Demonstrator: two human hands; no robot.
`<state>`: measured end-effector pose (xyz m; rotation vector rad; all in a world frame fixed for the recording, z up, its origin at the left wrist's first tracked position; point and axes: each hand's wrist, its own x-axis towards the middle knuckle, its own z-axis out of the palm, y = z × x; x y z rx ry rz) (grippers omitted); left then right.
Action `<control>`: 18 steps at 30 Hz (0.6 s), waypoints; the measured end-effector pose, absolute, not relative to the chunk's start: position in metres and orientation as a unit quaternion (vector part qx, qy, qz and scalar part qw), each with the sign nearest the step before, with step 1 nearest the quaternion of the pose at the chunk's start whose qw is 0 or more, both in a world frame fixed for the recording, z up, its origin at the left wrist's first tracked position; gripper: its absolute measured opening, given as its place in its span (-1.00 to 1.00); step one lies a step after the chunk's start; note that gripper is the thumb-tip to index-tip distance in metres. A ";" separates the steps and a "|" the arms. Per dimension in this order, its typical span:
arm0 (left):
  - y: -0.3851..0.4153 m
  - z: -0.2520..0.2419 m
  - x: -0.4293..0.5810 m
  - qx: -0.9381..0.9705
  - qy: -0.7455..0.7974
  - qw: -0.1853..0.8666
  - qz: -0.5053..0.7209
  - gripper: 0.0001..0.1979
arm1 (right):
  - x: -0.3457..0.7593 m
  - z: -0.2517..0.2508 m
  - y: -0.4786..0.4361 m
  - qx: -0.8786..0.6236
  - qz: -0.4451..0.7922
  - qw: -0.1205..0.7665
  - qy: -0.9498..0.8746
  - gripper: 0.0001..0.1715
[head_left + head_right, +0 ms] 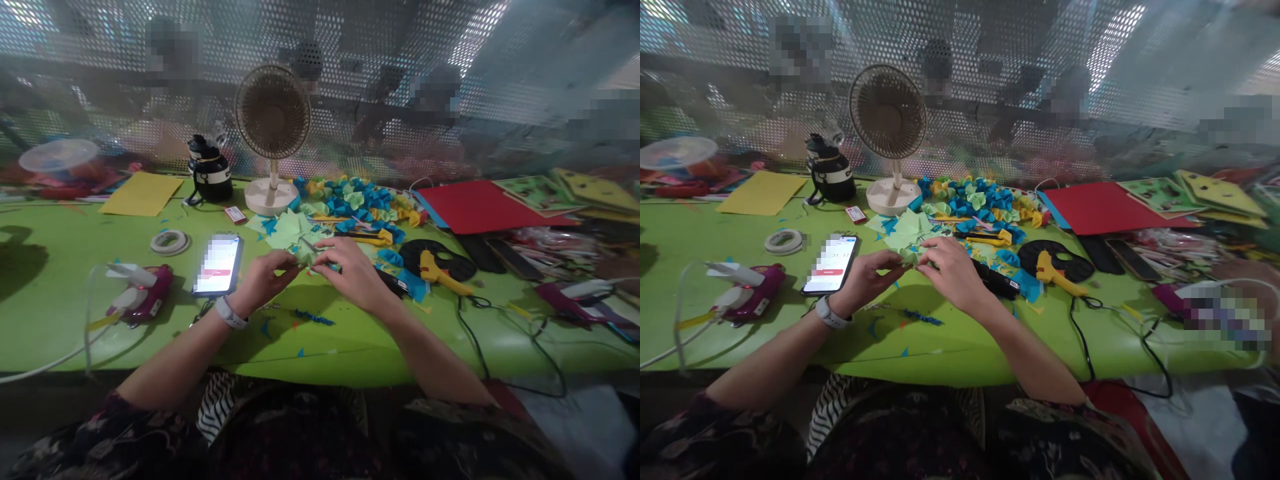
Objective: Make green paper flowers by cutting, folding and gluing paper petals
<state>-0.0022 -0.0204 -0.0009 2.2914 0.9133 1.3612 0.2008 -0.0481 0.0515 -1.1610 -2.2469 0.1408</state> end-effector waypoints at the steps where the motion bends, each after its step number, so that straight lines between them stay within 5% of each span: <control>1: -0.020 -0.001 -0.002 0.805 0.317 0.155 0.477 -0.97 | 0.201 0.052 -0.048 -0.440 0.056 0.299 -0.845 -0.94; 18: -0.021 -0.003 0.000 0.819 0.279 0.122 0.487 -0.96 | 0.202 0.052 -0.047 -0.459 0.083 0.286 -0.837 -0.89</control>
